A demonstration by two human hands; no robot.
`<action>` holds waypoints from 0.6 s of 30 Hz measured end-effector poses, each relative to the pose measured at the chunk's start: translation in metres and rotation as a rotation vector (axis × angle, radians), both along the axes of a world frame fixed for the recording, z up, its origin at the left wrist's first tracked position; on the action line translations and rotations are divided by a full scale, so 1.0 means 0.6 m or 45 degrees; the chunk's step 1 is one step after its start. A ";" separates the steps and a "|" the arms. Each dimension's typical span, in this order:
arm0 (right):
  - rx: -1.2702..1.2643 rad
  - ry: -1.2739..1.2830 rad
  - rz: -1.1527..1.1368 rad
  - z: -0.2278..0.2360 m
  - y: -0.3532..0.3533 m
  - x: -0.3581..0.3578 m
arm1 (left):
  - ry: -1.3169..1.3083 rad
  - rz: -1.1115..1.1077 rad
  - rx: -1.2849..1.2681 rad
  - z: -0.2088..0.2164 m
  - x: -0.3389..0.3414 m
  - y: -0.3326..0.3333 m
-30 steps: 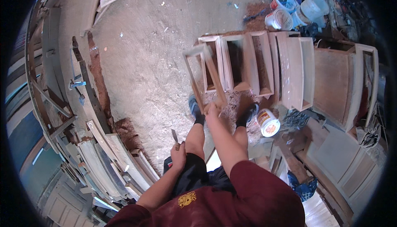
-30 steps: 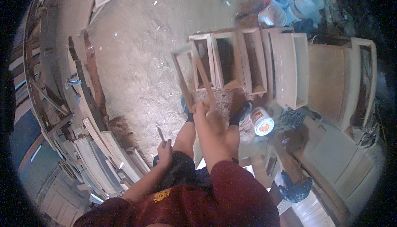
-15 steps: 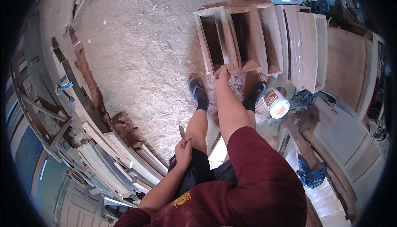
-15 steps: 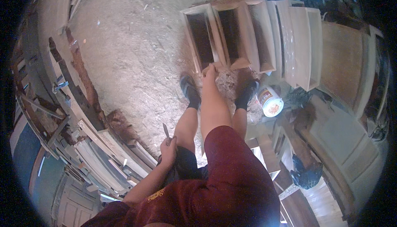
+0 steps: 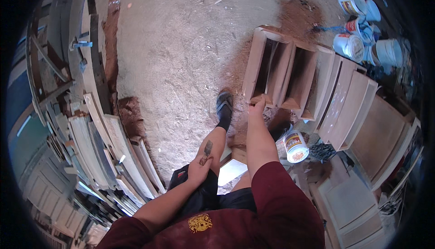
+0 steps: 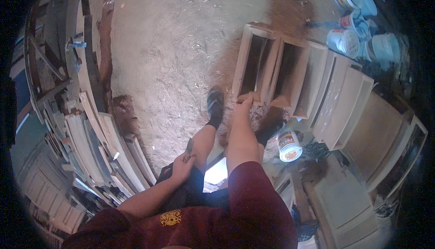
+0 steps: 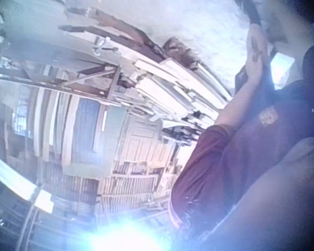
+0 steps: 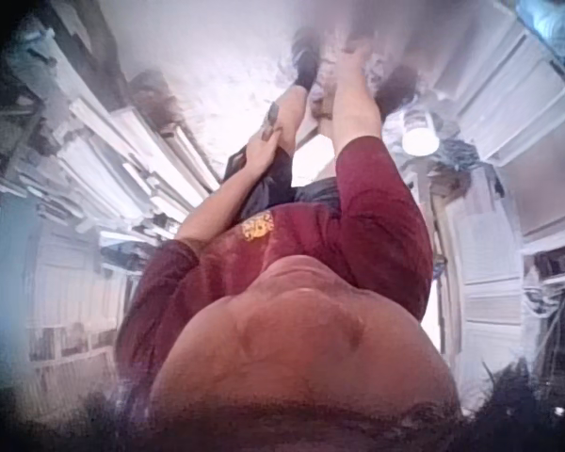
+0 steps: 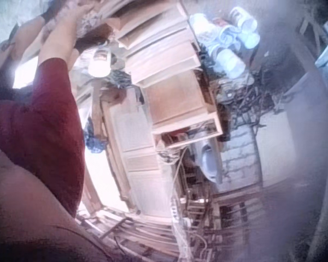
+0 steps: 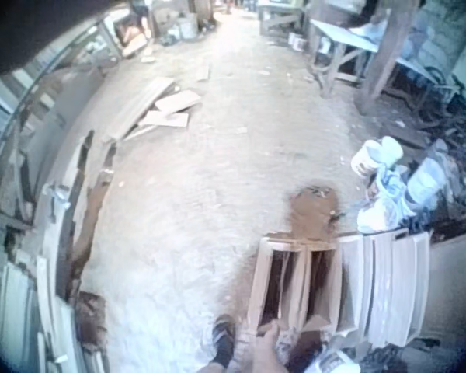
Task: The person assembles a small wooden box by hand, fitting side panels into grooves and tapping them into place. They then stand, move the box, and handle a container of wood shavings before returning to the box.
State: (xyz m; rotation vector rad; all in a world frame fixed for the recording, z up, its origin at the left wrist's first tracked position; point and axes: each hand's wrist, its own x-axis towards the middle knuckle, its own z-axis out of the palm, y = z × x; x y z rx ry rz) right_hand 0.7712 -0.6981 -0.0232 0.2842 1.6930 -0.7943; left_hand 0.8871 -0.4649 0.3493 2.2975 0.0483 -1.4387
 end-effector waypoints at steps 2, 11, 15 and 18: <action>-0.130 -0.086 0.057 0.008 -0.006 -0.020 | 0.002 -0.017 0.008 -0.003 0.000 0.005; 0.358 -0.237 0.549 0.081 -0.053 -0.073 | -0.012 -0.045 0.031 -0.021 -0.022 0.016; 0.148 -0.261 0.528 0.117 -0.056 -0.103 | -0.001 0.011 -0.016 -0.020 -0.020 0.007; 0.173 0.063 0.591 0.162 -0.050 -0.098 | -0.049 0.081 -0.098 -0.028 -0.030 0.002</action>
